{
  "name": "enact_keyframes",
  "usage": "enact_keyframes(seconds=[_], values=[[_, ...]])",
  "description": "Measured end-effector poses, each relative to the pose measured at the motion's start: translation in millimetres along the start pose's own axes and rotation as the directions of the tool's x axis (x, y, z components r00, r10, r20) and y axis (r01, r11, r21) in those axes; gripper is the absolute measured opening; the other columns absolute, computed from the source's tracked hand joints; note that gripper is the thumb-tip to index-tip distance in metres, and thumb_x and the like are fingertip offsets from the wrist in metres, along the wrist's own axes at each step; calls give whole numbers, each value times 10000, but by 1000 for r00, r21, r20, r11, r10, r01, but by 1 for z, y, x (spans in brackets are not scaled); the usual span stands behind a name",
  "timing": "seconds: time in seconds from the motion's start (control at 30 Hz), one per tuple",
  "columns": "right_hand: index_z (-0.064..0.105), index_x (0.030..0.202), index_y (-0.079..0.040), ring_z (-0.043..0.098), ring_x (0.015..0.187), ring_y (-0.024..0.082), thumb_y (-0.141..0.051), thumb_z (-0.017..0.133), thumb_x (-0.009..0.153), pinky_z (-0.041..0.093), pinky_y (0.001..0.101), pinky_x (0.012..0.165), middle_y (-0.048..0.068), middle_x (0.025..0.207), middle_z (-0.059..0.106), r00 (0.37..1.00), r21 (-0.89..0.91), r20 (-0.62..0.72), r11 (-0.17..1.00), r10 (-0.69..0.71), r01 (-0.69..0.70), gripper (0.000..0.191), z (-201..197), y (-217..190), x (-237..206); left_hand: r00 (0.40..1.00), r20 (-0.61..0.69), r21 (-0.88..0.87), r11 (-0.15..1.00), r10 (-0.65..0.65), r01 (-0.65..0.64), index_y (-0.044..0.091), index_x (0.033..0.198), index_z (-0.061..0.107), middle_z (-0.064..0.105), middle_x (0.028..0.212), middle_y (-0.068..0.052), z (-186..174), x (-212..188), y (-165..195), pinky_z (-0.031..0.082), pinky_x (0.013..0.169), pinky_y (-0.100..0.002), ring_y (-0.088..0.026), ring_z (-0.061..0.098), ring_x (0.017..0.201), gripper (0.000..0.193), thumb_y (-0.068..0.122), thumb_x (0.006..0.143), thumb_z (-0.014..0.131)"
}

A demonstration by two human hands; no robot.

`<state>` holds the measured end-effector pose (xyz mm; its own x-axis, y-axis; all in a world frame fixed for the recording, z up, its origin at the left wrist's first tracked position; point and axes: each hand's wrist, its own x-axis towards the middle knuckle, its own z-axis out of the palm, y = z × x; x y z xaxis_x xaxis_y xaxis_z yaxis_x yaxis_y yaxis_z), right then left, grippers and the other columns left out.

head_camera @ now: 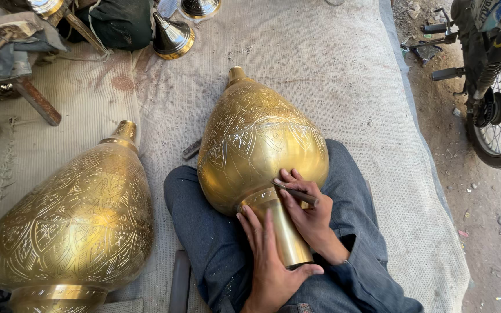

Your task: The person sits cross-legged and engraves a large brass vessel resting on their lap. They use a small chisel-like tool to carve fine lines into the surface, then switch to a hammer to strike the tool and deepen the pattern.

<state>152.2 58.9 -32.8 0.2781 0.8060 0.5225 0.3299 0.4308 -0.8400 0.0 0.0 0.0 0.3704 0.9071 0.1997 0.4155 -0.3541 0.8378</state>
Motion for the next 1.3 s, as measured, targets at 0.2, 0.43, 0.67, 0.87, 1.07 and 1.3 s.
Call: enact_keyframes(seconds=[0.2, 0.43, 0.67, 0.87, 1.07, 1.3], values=[[605, 1100, -4, 653, 1312, 304, 27, 664, 968, 373, 491, 1257, 153, 1096, 790, 973, 174, 41, 958, 225, -229, 148, -17, -21, -33, 806, 88, -799, 442, -586, 408, 106, 1572, 131, 274, 1650, -170, 1, -4, -29, 291, 1206, -456, -321, 323, 1512, 1051, 506, 830, 759], [606, 1066, -7, 659, 1295, 349, 14, 661, 969, 192, 495, 1317, 160, 1048, 762, 951, 335, 79, 890, 299, -308, 113, -13, -32, -37, 623, 534, -843, -302, -571, 446, 93, 1540, 416, 536, 1504, -125, 26, -5, -52, 415, 1110, -426, -278, 511, 1356, 840, 685, 946, 372], [588, 1060, -16, 693, 1268, 362, 0, 671, 987, 210, 500, 1321, 174, 1012, 783, 932, 448, 253, 823, 259, -350, 111, -12, -40, -10, 768, 431, -900, -168, -473, 401, 235, 1575, 305, 423, 1592, -86, 37, -18, -65, 382, 1162, -448, -255, 452, 1425, 748, 660, 964, 383], [592, 1083, -3, 687, 1243, 334, 15, 662, 954, 482, 472, 1136, 186, 1158, 736, 889, 489, 302, 745, 344, -454, 147, -6, -41, -12, 603, 503, -859, -282, -620, 427, 152, 1551, 399, 488, 1549, -124, 30, -10, -49, 404, 1121, -462, -277, 498, 1381, 848, 707, 910, 374], [618, 1093, 28, 715, 1190, 300, 15, 651, 964, 611, 408, 1025, 237, 1183, 753, 880, 499, 225, 726, 419, -473, 134, -9, -44, -5, 937, 21, -462, 828, -348, 318, -20, 1576, 60, 80, 1594, -366, 14, -8, -10, 145, 1184, -608, -528, 87, 1487, 1207, 659, 844, 739], [633, 1159, 25, 724, 1197, 243, 13, 663, 991, 589, 342, 1073, 173, 1199, 750, 968, 200, 38, 947, 250, -252, 171, -10, -41, 57, 993, 69, 263, 958, 100, -115, 51, 1550, 363, 68, 1626, -354, 5, 13, 2, 22, 1125, -766, -614, -70, 1465, 1221, 599, 606, 909]])
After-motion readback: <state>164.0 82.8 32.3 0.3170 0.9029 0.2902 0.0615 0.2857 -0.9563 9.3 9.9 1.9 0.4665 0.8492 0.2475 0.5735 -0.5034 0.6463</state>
